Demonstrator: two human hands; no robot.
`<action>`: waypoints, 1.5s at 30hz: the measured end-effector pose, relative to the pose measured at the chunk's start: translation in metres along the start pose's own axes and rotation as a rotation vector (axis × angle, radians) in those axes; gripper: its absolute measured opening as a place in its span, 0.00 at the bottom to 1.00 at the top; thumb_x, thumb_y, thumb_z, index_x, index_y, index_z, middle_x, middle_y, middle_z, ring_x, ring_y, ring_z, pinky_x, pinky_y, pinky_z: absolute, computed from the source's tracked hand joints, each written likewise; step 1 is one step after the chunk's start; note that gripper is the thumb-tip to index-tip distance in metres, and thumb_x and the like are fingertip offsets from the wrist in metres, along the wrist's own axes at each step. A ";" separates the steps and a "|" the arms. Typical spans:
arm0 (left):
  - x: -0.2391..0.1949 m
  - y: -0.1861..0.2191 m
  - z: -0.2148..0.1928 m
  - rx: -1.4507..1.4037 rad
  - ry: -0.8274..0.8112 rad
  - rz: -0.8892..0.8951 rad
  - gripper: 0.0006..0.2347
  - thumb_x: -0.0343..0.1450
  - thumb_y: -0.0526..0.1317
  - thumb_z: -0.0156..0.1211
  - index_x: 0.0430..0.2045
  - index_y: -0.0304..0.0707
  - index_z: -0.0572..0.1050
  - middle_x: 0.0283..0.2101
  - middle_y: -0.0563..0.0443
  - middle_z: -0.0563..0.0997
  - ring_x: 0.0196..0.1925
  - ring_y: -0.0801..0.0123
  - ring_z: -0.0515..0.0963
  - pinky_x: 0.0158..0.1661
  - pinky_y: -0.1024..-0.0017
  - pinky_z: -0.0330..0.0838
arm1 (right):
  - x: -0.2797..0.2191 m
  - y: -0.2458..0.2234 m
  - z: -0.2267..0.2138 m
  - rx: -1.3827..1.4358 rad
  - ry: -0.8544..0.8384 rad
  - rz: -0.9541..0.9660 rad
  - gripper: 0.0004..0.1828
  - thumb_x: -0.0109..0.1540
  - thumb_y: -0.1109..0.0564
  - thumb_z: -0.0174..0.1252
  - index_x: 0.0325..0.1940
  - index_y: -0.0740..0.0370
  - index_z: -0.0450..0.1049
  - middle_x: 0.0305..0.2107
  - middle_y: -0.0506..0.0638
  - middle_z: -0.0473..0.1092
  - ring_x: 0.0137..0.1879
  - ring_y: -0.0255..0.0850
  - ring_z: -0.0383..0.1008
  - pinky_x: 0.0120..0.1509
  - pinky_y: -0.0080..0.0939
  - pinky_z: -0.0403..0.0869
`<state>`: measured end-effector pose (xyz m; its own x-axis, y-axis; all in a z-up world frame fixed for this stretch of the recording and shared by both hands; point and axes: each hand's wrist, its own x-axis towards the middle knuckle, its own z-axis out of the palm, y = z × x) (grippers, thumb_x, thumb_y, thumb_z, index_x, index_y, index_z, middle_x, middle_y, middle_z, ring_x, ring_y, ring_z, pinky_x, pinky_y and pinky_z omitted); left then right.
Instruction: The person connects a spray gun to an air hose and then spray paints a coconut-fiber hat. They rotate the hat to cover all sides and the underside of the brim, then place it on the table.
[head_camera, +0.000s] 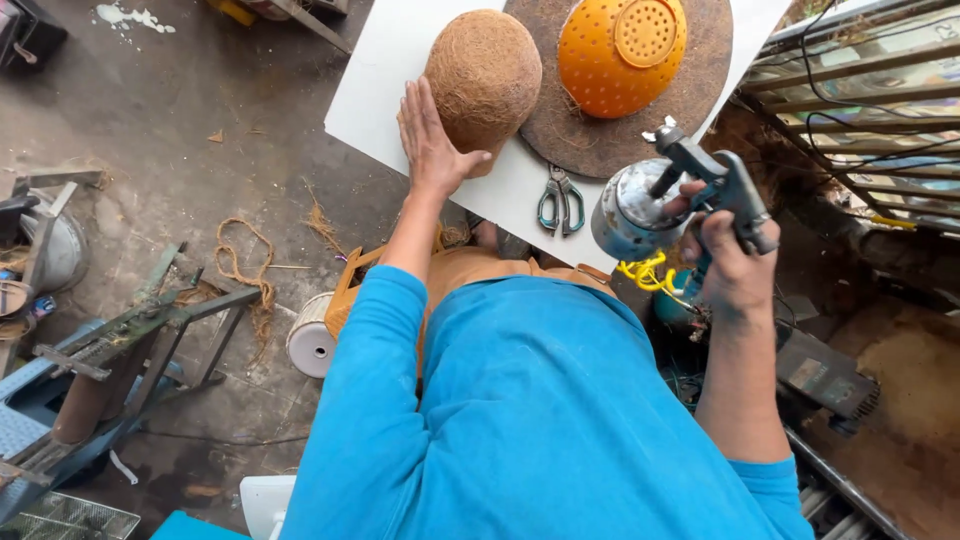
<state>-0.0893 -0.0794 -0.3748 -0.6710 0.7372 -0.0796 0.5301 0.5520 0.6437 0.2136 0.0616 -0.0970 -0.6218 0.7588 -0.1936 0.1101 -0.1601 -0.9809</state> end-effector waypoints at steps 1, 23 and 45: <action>0.004 -0.005 0.006 0.018 0.003 -0.012 0.69 0.54 0.61 0.89 0.72 0.48 0.26 0.77 0.37 0.31 0.79 0.37 0.35 0.73 0.41 0.33 | 0.002 0.000 0.009 -0.048 0.032 0.024 0.25 0.67 0.41 0.55 0.55 0.65 0.69 0.43 0.58 0.73 0.25 0.28 0.66 0.32 0.23 0.70; 0.036 0.033 -0.096 0.283 0.509 0.154 0.51 0.66 0.73 0.68 0.72 0.48 0.43 0.73 0.49 0.57 0.76 0.55 0.59 0.70 0.41 0.54 | 0.048 -0.013 0.106 -0.579 -0.252 -0.324 0.17 0.68 0.51 0.56 0.51 0.68 0.72 0.37 0.56 0.72 0.40 0.45 0.73 0.44 0.42 0.70; 0.015 0.012 -0.124 0.224 0.329 0.339 0.50 0.68 0.66 0.76 0.71 0.43 0.43 0.74 0.46 0.53 0.78 0.56 0.55 0.73 0.38 0.46 | 0.063 0.004 0.080 -0.608 -0.086 -0.257 0.24 0.70 0.41 0.54 0.35 0.64 0.67 0.29 0.50 0.63 0.32 0.39 0.61 0.33 0.40 0.60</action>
<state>-0.1574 -0.1096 -0.2742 -0.5504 0.7475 0.3719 0.8198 0.3996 0.4101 0.1132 0.0580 -0.1117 -0.7438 0.6680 0.0246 0.3522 0.4228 -0.8350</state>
